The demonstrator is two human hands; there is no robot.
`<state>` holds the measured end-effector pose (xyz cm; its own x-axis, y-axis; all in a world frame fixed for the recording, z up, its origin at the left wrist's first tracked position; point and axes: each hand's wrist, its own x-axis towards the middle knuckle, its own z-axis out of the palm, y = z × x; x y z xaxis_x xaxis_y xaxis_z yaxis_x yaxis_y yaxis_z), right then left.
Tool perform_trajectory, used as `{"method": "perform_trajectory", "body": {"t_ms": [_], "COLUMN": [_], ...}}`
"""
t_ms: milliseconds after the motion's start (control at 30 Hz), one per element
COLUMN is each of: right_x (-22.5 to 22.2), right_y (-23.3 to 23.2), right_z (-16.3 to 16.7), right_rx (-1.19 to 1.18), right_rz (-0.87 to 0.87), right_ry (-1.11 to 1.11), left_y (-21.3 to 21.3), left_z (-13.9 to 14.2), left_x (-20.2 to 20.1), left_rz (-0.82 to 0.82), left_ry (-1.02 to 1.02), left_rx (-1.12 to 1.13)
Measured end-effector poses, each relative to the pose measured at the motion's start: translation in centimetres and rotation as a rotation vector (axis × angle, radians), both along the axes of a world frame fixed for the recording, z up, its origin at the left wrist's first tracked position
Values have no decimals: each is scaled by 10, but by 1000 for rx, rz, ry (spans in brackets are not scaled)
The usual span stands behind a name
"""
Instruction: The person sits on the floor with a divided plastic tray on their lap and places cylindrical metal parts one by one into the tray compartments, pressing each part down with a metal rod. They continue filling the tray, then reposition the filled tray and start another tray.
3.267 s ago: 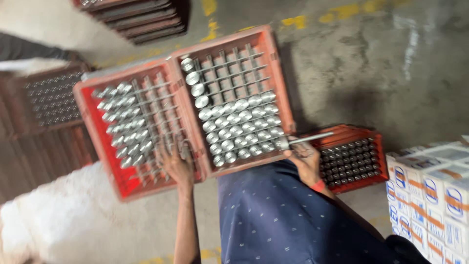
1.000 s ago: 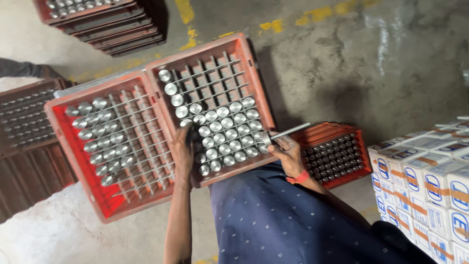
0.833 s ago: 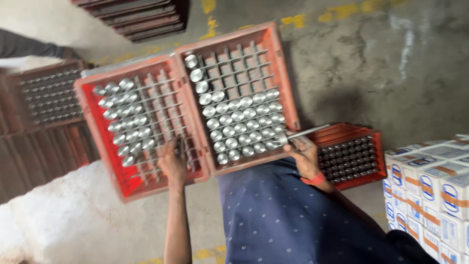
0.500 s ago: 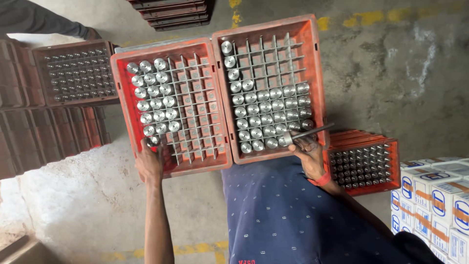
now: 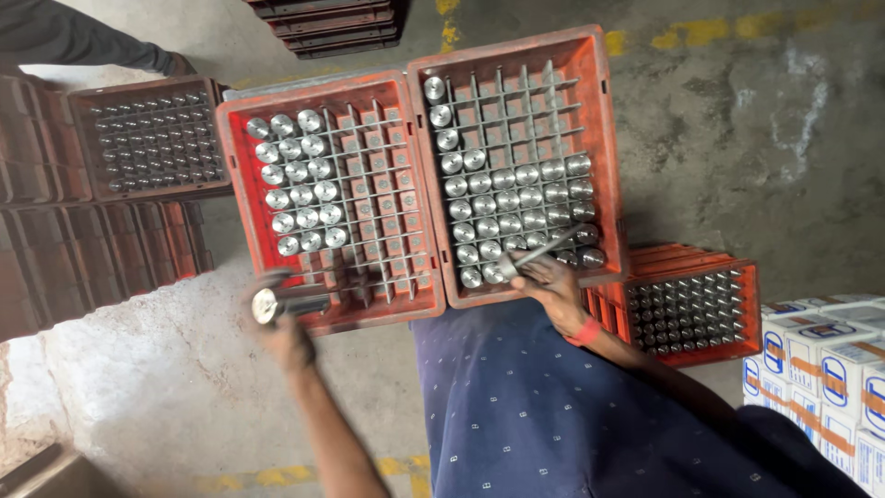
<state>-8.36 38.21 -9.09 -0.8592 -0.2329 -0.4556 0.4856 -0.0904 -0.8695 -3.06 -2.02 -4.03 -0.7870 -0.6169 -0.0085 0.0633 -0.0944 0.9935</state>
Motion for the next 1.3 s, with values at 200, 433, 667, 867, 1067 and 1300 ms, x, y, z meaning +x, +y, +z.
{"method": "perform_trajectory", "body": {"t_ms": [200, 433, 667, 867, 1067, 1300], "right_x": [-17, -16, -9, -22, -52, -52], "right_y": [-13, 30, 80, 108, 136, 137], "right_z": [20, 37, 23, -8, -30, -20], "right_rx": [-148, -215, -1, -173, -138, -70], "right_rz": [48, 70, 189, 206, -324, -354], "right_ry": [-41, -24, 122, 55, 92, 215], "left_y": [151, 250, 279, 290, 261, 222], "left_z": [-55, -20, -19, -28, -50, -66], "left_x": [-33, -31, -52, -70, -126, -182], "left_rz": [-286, -709, -862, -998, -830, -522], "left_ry": [-551, -731, -629, -617, -810, -117], "left_rx": [-146, -527, -571, -465, -806, -1203]}}
